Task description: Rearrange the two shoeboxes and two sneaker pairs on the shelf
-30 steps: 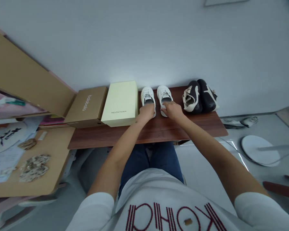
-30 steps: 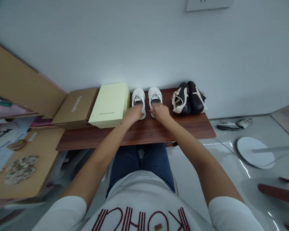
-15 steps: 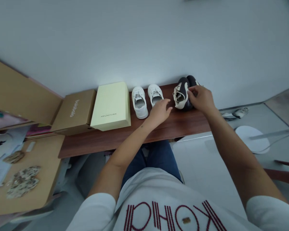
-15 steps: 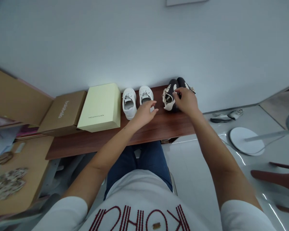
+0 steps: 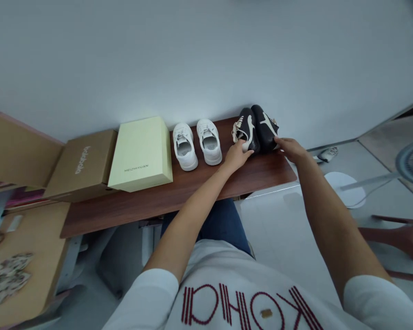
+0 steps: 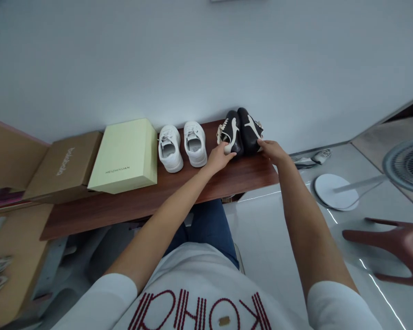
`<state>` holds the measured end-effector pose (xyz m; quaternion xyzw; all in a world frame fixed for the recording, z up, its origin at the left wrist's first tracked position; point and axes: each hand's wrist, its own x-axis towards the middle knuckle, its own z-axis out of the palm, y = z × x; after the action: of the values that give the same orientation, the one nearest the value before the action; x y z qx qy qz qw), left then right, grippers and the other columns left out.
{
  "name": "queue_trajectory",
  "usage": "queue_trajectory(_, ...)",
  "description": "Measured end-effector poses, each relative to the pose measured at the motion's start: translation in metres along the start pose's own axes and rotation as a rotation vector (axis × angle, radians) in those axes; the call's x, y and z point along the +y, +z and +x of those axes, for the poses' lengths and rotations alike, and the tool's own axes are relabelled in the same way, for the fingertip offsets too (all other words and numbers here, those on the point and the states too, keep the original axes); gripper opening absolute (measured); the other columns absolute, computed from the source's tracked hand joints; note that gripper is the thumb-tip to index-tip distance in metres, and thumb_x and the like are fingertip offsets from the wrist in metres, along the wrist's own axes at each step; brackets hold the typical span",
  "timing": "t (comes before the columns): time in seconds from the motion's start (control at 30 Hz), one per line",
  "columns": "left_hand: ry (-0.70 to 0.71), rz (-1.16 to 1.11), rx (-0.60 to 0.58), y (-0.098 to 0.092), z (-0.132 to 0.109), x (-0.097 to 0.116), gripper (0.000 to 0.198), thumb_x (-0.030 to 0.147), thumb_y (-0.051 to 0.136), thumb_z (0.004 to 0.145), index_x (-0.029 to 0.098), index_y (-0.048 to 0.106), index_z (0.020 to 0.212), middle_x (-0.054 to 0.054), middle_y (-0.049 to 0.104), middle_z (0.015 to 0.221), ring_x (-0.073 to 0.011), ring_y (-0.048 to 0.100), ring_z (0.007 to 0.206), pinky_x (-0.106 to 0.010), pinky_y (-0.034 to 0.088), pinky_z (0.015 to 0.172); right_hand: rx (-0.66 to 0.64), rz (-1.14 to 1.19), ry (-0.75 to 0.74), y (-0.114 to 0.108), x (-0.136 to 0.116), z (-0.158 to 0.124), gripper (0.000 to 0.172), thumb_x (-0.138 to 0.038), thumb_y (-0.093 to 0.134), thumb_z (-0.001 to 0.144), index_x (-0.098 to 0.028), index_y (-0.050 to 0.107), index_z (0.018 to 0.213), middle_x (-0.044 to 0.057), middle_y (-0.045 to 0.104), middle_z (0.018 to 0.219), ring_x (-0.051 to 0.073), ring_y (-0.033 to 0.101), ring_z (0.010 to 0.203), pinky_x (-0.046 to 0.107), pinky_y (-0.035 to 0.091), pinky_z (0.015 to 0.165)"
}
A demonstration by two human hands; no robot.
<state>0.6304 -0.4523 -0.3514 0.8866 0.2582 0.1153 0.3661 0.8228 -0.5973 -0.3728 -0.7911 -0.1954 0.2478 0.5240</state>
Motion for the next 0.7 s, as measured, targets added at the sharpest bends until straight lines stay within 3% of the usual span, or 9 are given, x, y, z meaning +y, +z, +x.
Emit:
queue_trajectory(0.1,-0.015,0.007,-0.022,0.002,0.006,0.000,0.041,0.036,0.069,0.090,0.014,0.061,0.125,-0.014,0.070,0.121,-0.0269,0.065,0.113,-0.034,0.048,0.094,-0.024,0.152,0.011,0.006,-0.004,-0.003,0.032,-0.046,0.075,0.076,-0.021,0.056,0.070,-0.001,0.059,0.066,0.013,0.052,0.061,0.026,0.041,0.061)
queue_trajectory(0.27,0.023,0.096,-0.047,-0.002,0.014,0.003,0.032,0.035,0.068,0.091,0.016,0.065,0.117,-0.013,0.072,0.113,-0.0271,0.066,0.109,-0.033,0.047,0.091,0.017,0.105,-0.191,0.006,-0.017,-0.002,0.023,-0.039,0.069,0.079,-0.021,0.055,0.072,-0.003,0.054,0.064,0.012,0.047,0.061,0.027,0.041,0.064)
queue_trajectory(0.4,0.060,0.221,-0.064,-0.010,0.013,0.011,0.032,0.035,0.064,0.093,0.016,0.064,0.118,-0.015,0.072,0.115,-0.0296,0.066,0.112,-0.036,0.048,0.091,0.102,-0.322,-0.368,-0.001,-0.029,-0.001,0.017,-0.036,0.063,0.082,-0.019,0.066,0.081,0.000,0.059,0.066,0.017,0.052,0.065,0.031,0.043,0.068)
queue_trajectory(0.53,0.050,0.347,-0.086,-0.022,0.009,0.023,0.034,0.033,0.062,0.094,0.016,0.061,0.124,-0.016,0.071,0.118,-0.0314,0.066,0.112,-0.039,0.050,0.090,0.177,-0.744,-0.487,0.003,-0.044,-0.008,0.029,-0.036,0.058,0.087,-0.015,0.072,0.102,0.012,0.073,0.091,0.028,0.064,0.085,0.037,0.045,0.078)
queue_trajectory(0.7,0.032,0.458,-0.106,-0.031,0.010,0.037,0.034,0.026,0.058,0.096,0.015,0.059,0.128,-0.017,0.070,0.118,-0.0304,0.066,0.114,-0.040,0.051,0.091,0.162,-1.115,-0.588,0.018,-0.057,-0.020,0.035,-0.035,0.048,0.094,-0.014,0.070,0.110,0.019,0.074,0.105,0.035,0.064,0.100,0.041,0.039,0.085)
